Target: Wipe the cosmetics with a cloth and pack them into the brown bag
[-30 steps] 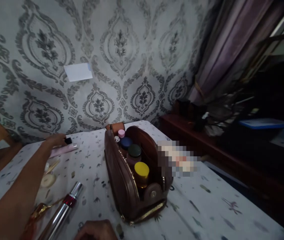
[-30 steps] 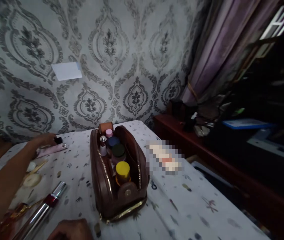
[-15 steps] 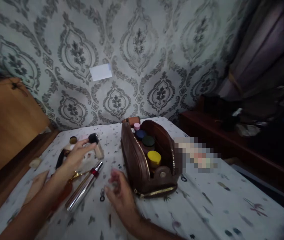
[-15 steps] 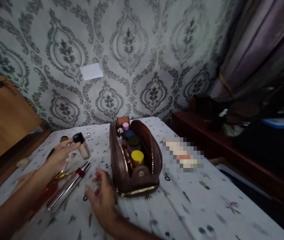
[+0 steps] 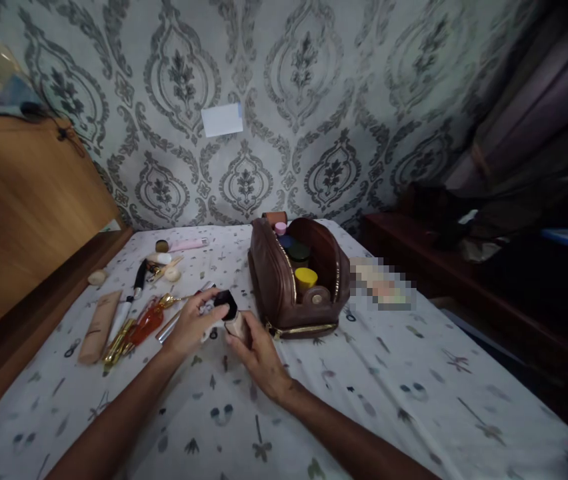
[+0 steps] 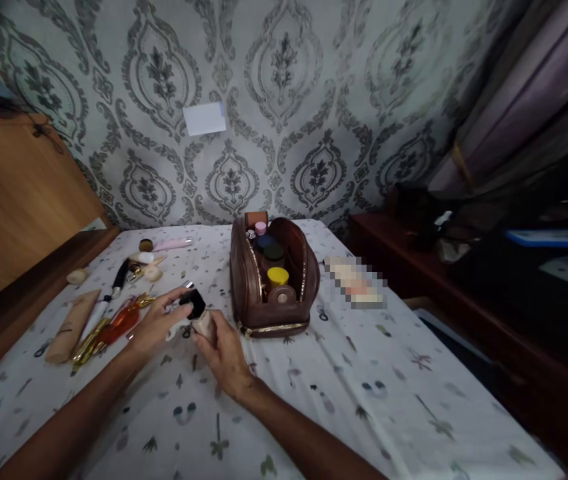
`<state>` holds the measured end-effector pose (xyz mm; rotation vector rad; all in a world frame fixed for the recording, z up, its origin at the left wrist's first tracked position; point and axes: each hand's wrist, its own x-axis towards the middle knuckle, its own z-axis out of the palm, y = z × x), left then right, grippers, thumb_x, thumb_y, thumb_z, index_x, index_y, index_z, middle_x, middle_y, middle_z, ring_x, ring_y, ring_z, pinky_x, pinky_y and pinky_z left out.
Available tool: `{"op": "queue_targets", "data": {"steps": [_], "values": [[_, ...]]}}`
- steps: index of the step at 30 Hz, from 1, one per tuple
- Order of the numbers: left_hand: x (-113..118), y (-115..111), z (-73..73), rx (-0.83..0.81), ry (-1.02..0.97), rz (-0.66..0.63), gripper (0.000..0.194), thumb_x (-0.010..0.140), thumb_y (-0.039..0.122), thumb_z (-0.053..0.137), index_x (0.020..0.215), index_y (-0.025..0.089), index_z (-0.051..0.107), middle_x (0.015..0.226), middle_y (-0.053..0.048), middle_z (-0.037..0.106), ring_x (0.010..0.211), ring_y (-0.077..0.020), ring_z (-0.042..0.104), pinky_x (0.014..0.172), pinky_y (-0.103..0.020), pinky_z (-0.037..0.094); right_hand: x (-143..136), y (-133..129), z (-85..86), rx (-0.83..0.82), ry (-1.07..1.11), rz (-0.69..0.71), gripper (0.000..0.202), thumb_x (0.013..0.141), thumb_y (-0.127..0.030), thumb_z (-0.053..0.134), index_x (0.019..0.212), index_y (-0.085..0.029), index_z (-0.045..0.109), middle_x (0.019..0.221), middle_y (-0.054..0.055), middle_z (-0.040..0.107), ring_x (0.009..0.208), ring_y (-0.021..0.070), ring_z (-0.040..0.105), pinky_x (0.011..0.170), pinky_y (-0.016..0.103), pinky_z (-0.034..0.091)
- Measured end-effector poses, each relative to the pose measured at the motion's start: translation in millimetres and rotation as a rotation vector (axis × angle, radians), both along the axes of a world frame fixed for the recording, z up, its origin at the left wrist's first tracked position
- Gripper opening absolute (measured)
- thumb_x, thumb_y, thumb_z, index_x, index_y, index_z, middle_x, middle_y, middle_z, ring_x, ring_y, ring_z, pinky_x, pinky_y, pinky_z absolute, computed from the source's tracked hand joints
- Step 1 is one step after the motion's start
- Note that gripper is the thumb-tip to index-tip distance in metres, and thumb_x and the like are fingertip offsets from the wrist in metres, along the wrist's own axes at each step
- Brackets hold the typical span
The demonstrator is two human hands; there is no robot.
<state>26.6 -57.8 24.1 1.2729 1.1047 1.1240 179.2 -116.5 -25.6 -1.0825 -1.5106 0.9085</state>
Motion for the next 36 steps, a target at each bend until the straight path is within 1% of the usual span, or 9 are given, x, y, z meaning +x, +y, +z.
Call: {"op": "queue_targets", "data": {"steps": [3, 6, 12, 17, 21, 26, 30, 33, 36], "values": [[-1.8, 0.6, 4.8, -0.061, -0.305, 0.117, 0.044, 0.057, 0.047, 0.085, 0.084, 0.019, 0.064, 0.066, 0.005, 0.059, 0.049, -0.0077, 0.05, 0.042, -0.018, 0.036, 3.0, -3.9, 0.5, 0.001, -0.067, -0.025, 0.016, 0.086, -0.03, 0.056, 0.096, -0.018, 0.053, 0.08, -0.001, 0.055, 0.075, 0.0155, 0.051, 0.07, 0.026, 0.041], [-7.0, 1.2, 7.8, -0.075, -0.425, 0.03, 0.042, 0.057, 0.043, 0.086, 0.074, 0.019, 0.056, 0.058, 0.007, 0.051, 0.044, -0.0059, 0.045, 0.037, -0.016, 0.029, 2.4, -2.8, 4.2, -0.013, -0.026, -0.038, 0.017, 0.085, -0.032, 0.058, 0.095, -0.019, 0.052, 0.081, -0.001, 0.054, 0.075, 0.0152, 0.051, 0.07, 0.025, 0.041], [-11.3, -1.6, -4.1, -0.191, -0.346, -0.109, 0.047, 0.058, 0.044, 0.086, 0.088, 0.018, 0.06, 0.055, 0.005, 0.056, 0.041, -0.0067, 0.047, 0.037, -0.017, 0.033, 1.7, 2.4, 6.8, -0.007, 0.116, -0.01, 0.02, 0.087, -0.036, 0.057, 0.096, -0.02, 0.05, 0.085, -0.001, 0.053, 0.081, 0.0155, 0.05, 0.074, 0.025, 0.041], [-13.1, 1.2, -15.2, -0.247, -0.325, -0.093, 0.061, 0.055, 0.044, 0.089, 0.104, 0.017, 0.064, 0.059, 0.003, 0.062, 0.044, -0.008, 0.053, 0.04, -0.017, 0.038, 4.2, 4.5, 4.1, -0.032, 0.158, 0.011, 0.023, 0.086, -0.039, 0.059, 0.096, -0.019, 0.051, 0.085, -0.001, 0.053, 0.08, 0.0152, 0.05, 0.073, 0.024, 0.041], [-11.0, 0.8, -19.0, -0.281, -0.309, -0.121, 0.067, 0.051, 0.044, 0.09, 0.107, 0.016, 0.065, 0.059, 0.003, 0.062, 0.044, -0.0081, 0.053, 0.038, -0.017, 0.035, 3.9, 3.9, 6.7, -0.058, 0.185, 0.016, 0.028, 0.085, -0.043, 0.06, 0.098, -0.019, 0.052, 0.085, -0.001, 0.054, 0.078, 0.0151, 0.05, 0.071, 0.024, 0.042], [-8.5, -1.7, -26.1, -0.323, -0.265, -0.103, 0.073, 0.045, 0.047, 0.092, 0.106, 0.016, 0.065, 0.057, 0.006, 0.06, 0.04, -0.0069, 0.049, 0.037, -0.018, 0.035, 3.8, 2.3, 9.6, -0.033, 0.166, -0.008, 0.036, 0.084, -0.041, 0.063, 0.111, -0.019, 0.053, 0.094, 0.001, 0.059, 0.086, 0.0169, 0.055, 0.079, 0.027, 0.044], [-8.0, -3.6, -27.3, -0.285, -0.202, -0.111, 0.067, 0.048, 0.044, 0.091, 0.105, 0.018, 0.067, 0.07, 0.001, 0.068, 0.048, -0.0094, 0.056, 0.044, -0.02, 0.042, 3.1, 4.0, 9.5, -0.074, 0.197, -0.005, 0.036, 0.078, -0.044, 0.069, 0.099, -0.018, 0.056, 0.082, -0.002, 0.057, 0.075, 0.0142, 0.051, 0.07, 0.024, 0.044], [-6.7, -5.1, -25.8, -0.135, -0.104, -0.199, 0.048, 0.058, 0.04, 0.087, 0.098, 0.02, 0.071, 0.087, -0.002, 0.071, 0.071, -0.0154, 0.065, 0.062, -0.023, 0.05, 1.9, 6.4, 9.6, -0.156, 0.307, -0.021, 0.037, 0.072, -0.047, 0.072, 0.088, -0.018, 0.057, 0.074, -0.003, 0.054, 0.069, 0.0125, 0.047, 0.064, 0.023, 0.042], [-6.4, -4.5, -23.8, 0.029, 0.027, -0.282, 0.031, 0.068, 0.037, 0.08, 0.094, 0.021, 0.074, 0.092, -0.003, 0.071, 0.089, -0.0203, 0.065, 0.078, -0.026, 0.051, 0.9, 8.0, 10.7, -0.22, 0.419, -0.03, 0.038, 0.068, -0.048, 0.075, 0.086, -0.017, 0.059, 0.071, -0.003, 0.054, 0.065, 0.0123, 0.046, 0.062, 0.024, 0.043]]}}
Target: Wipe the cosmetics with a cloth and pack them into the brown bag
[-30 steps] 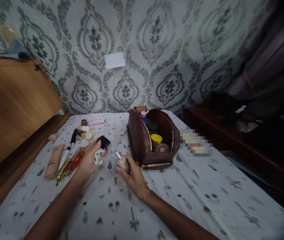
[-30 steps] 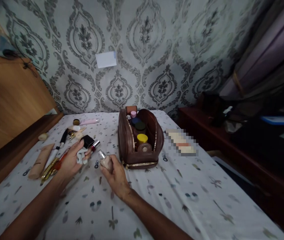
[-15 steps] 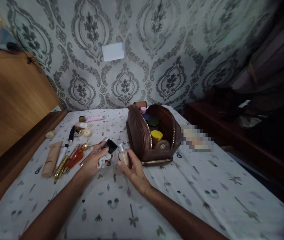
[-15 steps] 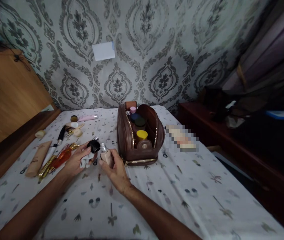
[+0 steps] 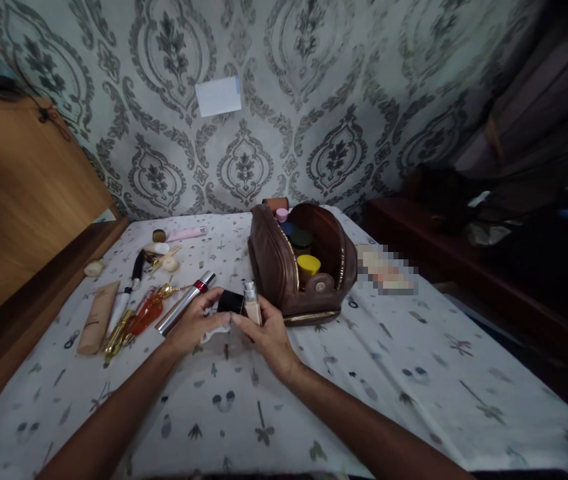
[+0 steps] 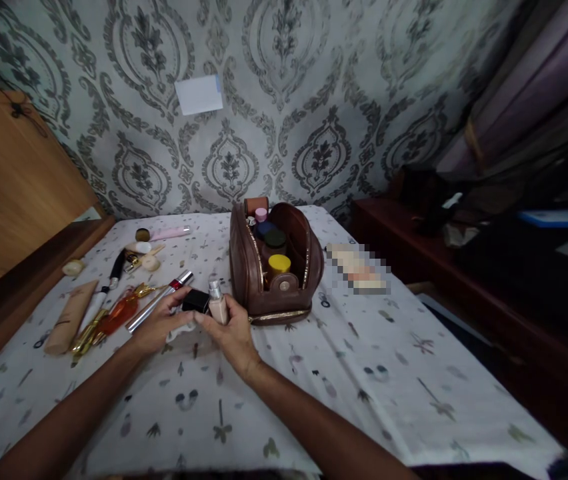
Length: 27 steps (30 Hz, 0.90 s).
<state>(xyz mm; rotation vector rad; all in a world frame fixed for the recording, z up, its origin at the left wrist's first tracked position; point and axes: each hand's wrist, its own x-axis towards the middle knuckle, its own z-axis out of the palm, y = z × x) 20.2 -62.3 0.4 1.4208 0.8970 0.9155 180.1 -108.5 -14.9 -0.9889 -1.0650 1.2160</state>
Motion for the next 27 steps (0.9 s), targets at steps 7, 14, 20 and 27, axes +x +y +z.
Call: {"op": "queue_targets", "data": {"steps": [7, 14, 20, 27], "values": [[-6.9, 5.8, 9.0, 0.047, 0.025, 0.057, 0.049, 0.063, 0.051, 0.079, 0.101, 0.02, 0.072, 0.086, -0.004, 0.068, 0.081, -0.0208, 0.062, 0.071, -0.027, 0.047, -1.0, 0.0, 2.5, 0.02, -0.073, -0.071, 0.03, 0.067, -0.04, 0.072, 0.079, -0.017, 0.058, 0.068, -0.004, 0.05, 0.063, 0.0113, 0.041, 0.058, 0.023, 0.038], [8.7, -12.5, 17.5, 0.201, 0.109, 0.164, 0.04, 0.085, 0.056, 0.057, 0.094, 0.021, 0.071, 0.087, -0.004, 0.068, 0.079, -0.0191, 0.059, 0.075, -0.027, 0.045, -3.4, -6.7, -1.7, 0.107, -0.364, -0.065, 0.032, 0.065, -0.036, 0.073, 0.064, -0.02, 0.045, 0.06, -0.007, 0.038, 0.057, 0.0096, 0.031, 0.052, 0.022, 0.028], [10.4, -12.5, 10.3, 0.172, 0.182, 0.173, 0.045, 0.092, 0.056, 0.045, 0.096, 0.019, 0.07, 0.083, -0.004, 0.068, 0.077, -0.0191, 0.06, 0.071, -0.028, 0.047, -1.9, -4.9, -0.4, 0.053, -0.274, -0.009, 0.033, 0.063, -0.039, 0.076, 0.065, -0.019, 0.05, 0.059, -0.007, 0.04, 0.057, 0.0093, 0.033, 0.05, 0.021, 0.029], [6.4, -18.5, 5.5, 0.217, 0.186, 0.161, 0.049, 0.085, 0.057, 0.054, 0.119, 0.022, 0.058, 0.101, -0.005, 0.066, 0.077, -0.0178, 0.06, 0.07, -0.028, 0.049, -0.9, -1.0, 1.0, -0.155, 0.142, 0.035, 0.039, 0.066, -0.05, 0.076, 0.071, -0.019, 0.055, 0.055, -0.007, 0.043, 0.047, 0.0078, 0.036, 0.045, 0.022, 0.029]]}}
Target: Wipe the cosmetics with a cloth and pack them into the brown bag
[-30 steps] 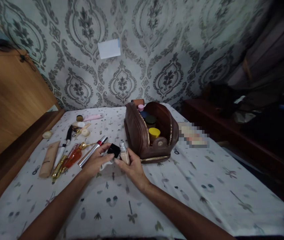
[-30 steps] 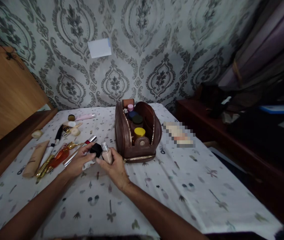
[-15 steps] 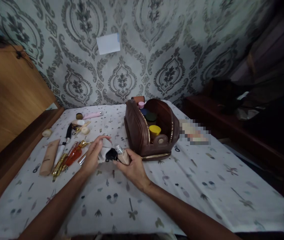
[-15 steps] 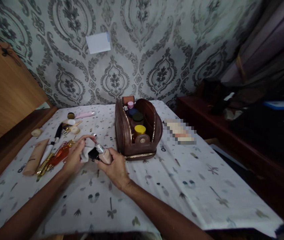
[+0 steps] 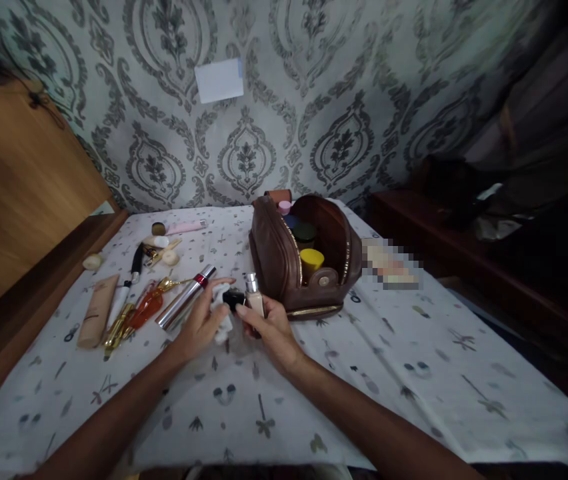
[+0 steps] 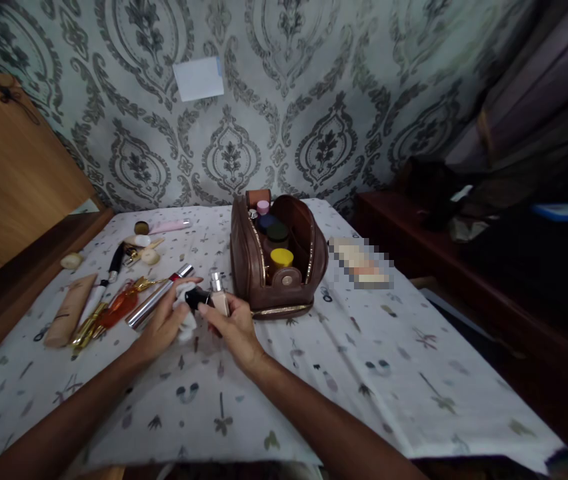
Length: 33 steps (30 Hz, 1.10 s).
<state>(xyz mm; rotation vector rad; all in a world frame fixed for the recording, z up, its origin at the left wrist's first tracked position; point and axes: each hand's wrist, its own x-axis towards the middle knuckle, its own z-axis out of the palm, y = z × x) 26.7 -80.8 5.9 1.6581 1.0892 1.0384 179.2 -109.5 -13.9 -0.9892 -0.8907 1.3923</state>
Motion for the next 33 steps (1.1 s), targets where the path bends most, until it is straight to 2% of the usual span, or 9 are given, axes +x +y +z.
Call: {"op": "queue_targets", "data": {"steps": [2, 4, 7, 9, 13, 18, 21, 26, 33], "values": [[0.4, -2.6, -0.9, 0.056, 0.064, 0.004, 0.044, 0.083, 0.052, 0.059, 0.114, 0.021, 0.06, 0.096, -0.004, 0.066, 0.081, -0.0189, 0.06, 0.076, -0.029, 0.049, -0.3, -0.1, -1.7, 0.0, 0.007, 0.018, 0.04, 0.065, -0.052, 0.076, 0.069, -0.019, 0.054, 0.054, -0.007, 0.045, 0.047, 0.0076, 0.036, 0.045, 0.022, 0.029], [-0.4, -0.4, -2.3, 0.011, 0.059, 0.057, 0.041, 0.085, 0.051, 0.056, 0.112, 0.021, 0.061, 0.093, -0.003, 0.066, 0.077, -0.0183, 0.06, 0.069, -0.028, 0.049, -0.7, 0.0, -2.7, 0.022, -0.045, 0.028, 0.04, 0.066, -0.053, 0.075, 0.069, -0.019, 0.054, 0.055, -0.007, 0.046, 0.047, 0.0077, 0.037, 0.045, 0.022, 0.03], [-4.4, 9.5, -3.0, -0.117, -0.075, 0.225, 0.041, 0.085, 0.053, 0.053, 0.108, 0.021, 0.062, 0.091, -0.002, 0.064, 0.07, -0.0164, 0.059, 0.058, -0.025, 0.047, -0.4, 0.1, -2.3, 0.085, -0.202, 0.038, 0.037, 0.065, -0.049, 0.075, 0.071, -0.018, 0.054, 0.059, -0.006, 0.045, 0.052, 0.0085, 0.037, 0.049, 0.022, 0.031], [-7.6, 15.4, -1.0, -0.15, -0.162, 0.249, 0.038, 0.084, 0.052, 0.052, 0.104, 0.021, 0.062, 0.087, -0.001, 0.062, 0.066, -0.0149, 0.057, 0.054, -0.024, 0.045, 0.1, -0.4, -1.5, 0.11, -0.302, 0.055, 0.034, 0.065, -0.045, 0.074, 0.069, -0.018, 0.053, 0.06, -0.006, 0.043, 0.056, 0.0091, 0.037, 0.051, 0.022, 0.03], [-13.2, 15.7, 7.2, -0.106, -0.083, 0.089, 0.031, 0.086, 0.047, 0.051, 0.101, 0.022, 0.06, 0.079, 0.003, 0.059, 0.063, -0.0131, 0.054, 0.055, -0.023, 0.044, 0.8, -2.3, -1.4, 0.114, -0.402, 0.114, 0.033, 0.067, -0.044, 0.068, 0.064, -0.019, 0.047, 0.06, -0.006, 0.038, 0.057, 0.0092, 0.033, 0.05, 0.022, 0.028], [-19.1, 9.3, 19.5, 0.155, 0.283, -0.102, 0.028, 0.092, 0.042, 0.047, 0.107, 0.022, 0.057, 0.094, -0.001, 0.062, 0.085, -0.0182, 0.058, 0.076, -0.029, 0.046, 0.5, -2.7, -4.6, 0.11, -0.547, 0.121, 0.032, 0.065, -0.039, 0.066, 0.059, -0.02, 0.041, 0.059, -0.006, 0.034, 0.056, 0.0089, 0.031, 0.049, 0.022, 0.024], [-19.3, 8.0, 23.3, 0.22, 0.447, -0.192, 0.027, 0.093, 0.039, 0.044, 0.109, 0.021, 0.057, 0.096, -0.002, 0.063, 0.089, -0.0201, 0.058, 0.081, -0.031, 0.044, 0.3, -3.0, -7.2, 0.094, -0.582, 0.14, 0.031, 0.064, -0.037, 0.066, 0.059, -0.02, 0.04, 0.058, -0.006, 0.034, 0.057, 0.009, 0.031, 0.049, 0.022, 0.024], [-17.0, 6.8, 16.9, 0.234, 0.464, -0.272, 0.028, 0.095, 0.04, 0.041, 0.11, 0.021, 0.055, 0.094, -0.003, 0.063, 0.086, -0.0196, 0.058, 0.078, -0.031, 0.045, -0.8, -5.6, -10.6, 0.046, -0.556, 0.194, 0.027, 0.065, -0.036, 0.064, 0.062, -0.02, 0.043, 0.06, -0.007, 0.035, 0.058, 0.0088, 0.032, 0.05, 0.022, 0.024], [-16.7, 5.2, 13.2, 0.199, 0.364, -0.207, 0.03, 0.093, 0.042, 0.045, 0.113, 0.022, 0.057, 0.102, -0.004, 0.064, 0.094, -0.0206, 0.058, 0.085, -0.031, 0.046, 2.9, -4.1, -6.3, 0.083, -0.506, 0.221, 0.033, 0.065, -0.041, 0.071, 0.067, -0.019, 0.046, 0.064, -0.006, 0.038, 0.061, 0.0101, 0.034, 0.053, 0.022, 0.027]]}}
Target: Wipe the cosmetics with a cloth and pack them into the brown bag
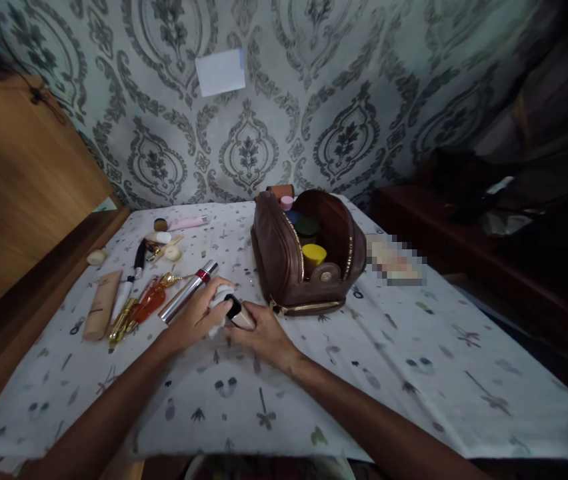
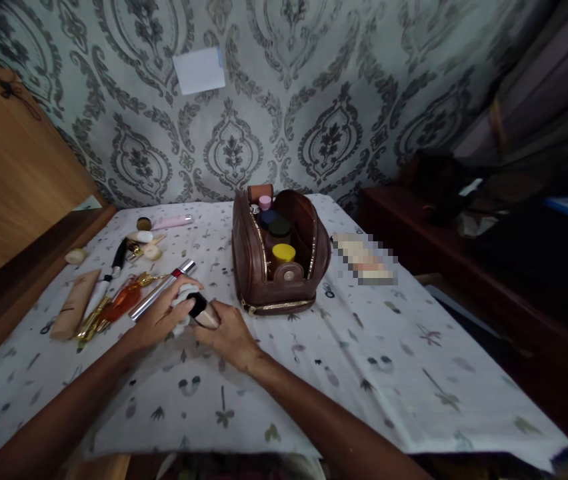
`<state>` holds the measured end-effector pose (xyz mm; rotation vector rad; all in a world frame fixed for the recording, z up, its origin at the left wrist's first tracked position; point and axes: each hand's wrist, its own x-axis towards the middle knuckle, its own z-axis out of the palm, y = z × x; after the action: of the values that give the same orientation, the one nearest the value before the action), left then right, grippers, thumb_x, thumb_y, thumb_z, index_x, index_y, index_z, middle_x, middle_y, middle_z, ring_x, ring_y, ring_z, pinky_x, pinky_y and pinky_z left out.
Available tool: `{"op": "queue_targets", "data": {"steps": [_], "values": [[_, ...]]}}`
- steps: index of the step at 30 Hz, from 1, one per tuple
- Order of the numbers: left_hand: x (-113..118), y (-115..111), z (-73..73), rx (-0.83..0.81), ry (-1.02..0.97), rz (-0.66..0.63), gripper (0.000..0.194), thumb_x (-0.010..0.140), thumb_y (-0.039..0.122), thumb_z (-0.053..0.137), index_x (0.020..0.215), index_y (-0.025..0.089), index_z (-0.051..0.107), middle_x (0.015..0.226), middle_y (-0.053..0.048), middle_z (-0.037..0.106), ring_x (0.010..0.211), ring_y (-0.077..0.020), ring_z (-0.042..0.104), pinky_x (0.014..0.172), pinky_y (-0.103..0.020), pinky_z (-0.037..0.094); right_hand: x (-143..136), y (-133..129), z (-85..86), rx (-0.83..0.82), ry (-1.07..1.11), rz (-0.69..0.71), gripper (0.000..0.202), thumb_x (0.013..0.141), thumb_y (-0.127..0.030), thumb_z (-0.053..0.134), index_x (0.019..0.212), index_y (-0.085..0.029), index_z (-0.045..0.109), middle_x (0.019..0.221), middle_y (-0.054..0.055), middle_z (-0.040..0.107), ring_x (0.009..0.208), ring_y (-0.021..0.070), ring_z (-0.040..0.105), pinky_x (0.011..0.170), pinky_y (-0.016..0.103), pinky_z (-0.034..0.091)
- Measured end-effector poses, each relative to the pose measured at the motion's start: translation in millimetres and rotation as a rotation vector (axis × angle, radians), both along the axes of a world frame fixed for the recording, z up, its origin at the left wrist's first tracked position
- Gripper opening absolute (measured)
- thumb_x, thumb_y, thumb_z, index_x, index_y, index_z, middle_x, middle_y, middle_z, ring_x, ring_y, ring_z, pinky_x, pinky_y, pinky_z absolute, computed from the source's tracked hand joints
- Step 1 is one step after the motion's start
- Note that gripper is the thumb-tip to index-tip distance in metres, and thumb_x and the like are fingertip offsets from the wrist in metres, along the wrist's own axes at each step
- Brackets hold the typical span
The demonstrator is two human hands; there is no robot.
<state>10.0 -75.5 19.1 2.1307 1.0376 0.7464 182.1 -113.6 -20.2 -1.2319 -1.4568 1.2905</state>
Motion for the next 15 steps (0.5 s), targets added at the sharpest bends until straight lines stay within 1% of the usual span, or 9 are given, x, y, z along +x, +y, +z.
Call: {"op": "queue_targets", "data": {"steps": [2, 4, 6, 8, 9, 11, 13, 15], "values": [[0.4, 1.2, 0.9, -0.033, -0.09, 0.072, 0.036, 0.094, 0.046, 0.042, 0.117, 0.022, 0.057, 0.102, -0.004, 0.064, 0.09, -0.0201, 0.059, 0.085, -0.032, 0.048, 2.2, 0.3, 1.6, 0.024, 0.07, 0.052, 0.038, 0.07, -0.05, 0.071, 0.071, -0.019, 0.05, 0.065, -0.005, 0.041, 0.062, 0.0114, 0.038, 0.054, 0.023, 0.03], [2.3, 3.2, -0.5, -0.052, -0.21, 0.197, 0.044, 0.096, 0.051, 0.033, 0.12, 0.023, 0.057, 0.103, -0.004, 0.066, 0.092, -0.0206, 0.06, 0.087, -0.034, 0.049, 3.3, 0.3, 1.3, 0.033, 0.167, 0.07, 0.038, 0.082, -0.058, 0.06, 0.079, -0.02, 0.055, 0.068, -0.003, 0.048, 0.066, 0.0142, 0.046, 0.058, 0.025, 0.035], [6.8, 4.3, -5.5, -0.052, -0.293, 0.344, 0.051, 0.098, 0.054, 0.025, 0.122, 0.023, 0.057, 0.112, -0.006, 0.066, 0.106, -0.0225, 0.06, 0.098, -0.037, 0.046, 3.0, 0.3, -0.5, 0.045, 0.254, 0.015, 0.041, 0.09, -0.061, 0.048, 0.089, -0.022, 0.06, 0.074, 0.0, 0.055, 0.074, 0.0176, 0.053, 0.064, 0.027, 0.041], [13.9, 2.5, -13.7, -0.07, -0.301, 0.441, 0.055, 0.097, 0.057, 0.025, 0.122, 0.022, 0.059, 0.122, -0.009, 0.065, 0.124, -0.0254, 0.052, 0.111, -0.041, 0.037, 2.0, 0.6, -1.9, 0.091, 0.286, -0.036, 0.041, 0.091, -0.06, 0.048, 0.098, -0.023, 0.062, 0.083, 0.003, 0.06, 0.083, 0.0199, 0.056, 0.072, 0.03, 0.044], [18.2, 0.3, -18.5, -0.089, -0.29, 0.459, 0.056, 0.096, 0.059, 0.028, 0.123, 0.021, 0.059, 0.125, -0.01, 0.064, 0.13, -0.0267, 0.048, 0.114, -0.043, 0.033, 1.4, 0.7, -1.9, 0.128, 0.274, -0.039, 0.04, 0.091, -0.059, 0.049, 0.101, -0.023, 0.062, 0.087, 0.003, 0.061, 0.086, 0.0205, 0.056, 0.076, 0.03, 0.045], [26.4, -5.4, -27.4, -0.116, -0.278, 0.452, 0.059, 0.092, 0.062, 0.037, 0.125, 0.018, 0.058, 0.13, -0.013, 0.061, 0.135, -0.0286, 0.045, 0.117, -0.045, 0.029, 0.2, 0.9, -0.5, 0.208, 0.223, -0.023, 0.037, 0.091, -0.056, 0.052, 0.104, -0.022, 0.062, 0.09, 0.004, 0.062, 0.089, 0.0207, 0.056, 0.082, 0.032, 0.044], [32.0, -10.5, -33.1, -0.116, -0.285, 0.423, 0.061, 0.09, 0.063, 0.042, 0.129, 0.017, 0.055, 0.133, -0.014, 0.06, 0.137, -0.0285, 0.044, 0.117, -0.045, 0.029, -1.0, 1.4, 1.4, 0.26, 0.189, -0.014, 0.035, 0.091, -0.052, 0.054, 0.103, -0.021, 0.061, 0.088, 0.003, 0.061, 0.086, 0.02, 0.056, 0.082, 0.032, 0.044], [33.8, -13.1, -34.9, -0.105, -0.292, 0.393, 0.062, 0.091, 0.063, 0.04, 0.132, 0.017, 0.053, 0.135, -0.014, 0.059, 0.139, -0.0274, 0.041, 0.118, -0.044, 0.028, -2.5, 2.5, 2.3, 0.26, 0.222, -0.013, 0.032, 0.09, -0.051, 0.056, 0.099, -0.02, 0.06, 0.086, 0.002, 0.061, 0.083, 0.0191, 0.057, 0.078, 0.03, 0.045]]}}
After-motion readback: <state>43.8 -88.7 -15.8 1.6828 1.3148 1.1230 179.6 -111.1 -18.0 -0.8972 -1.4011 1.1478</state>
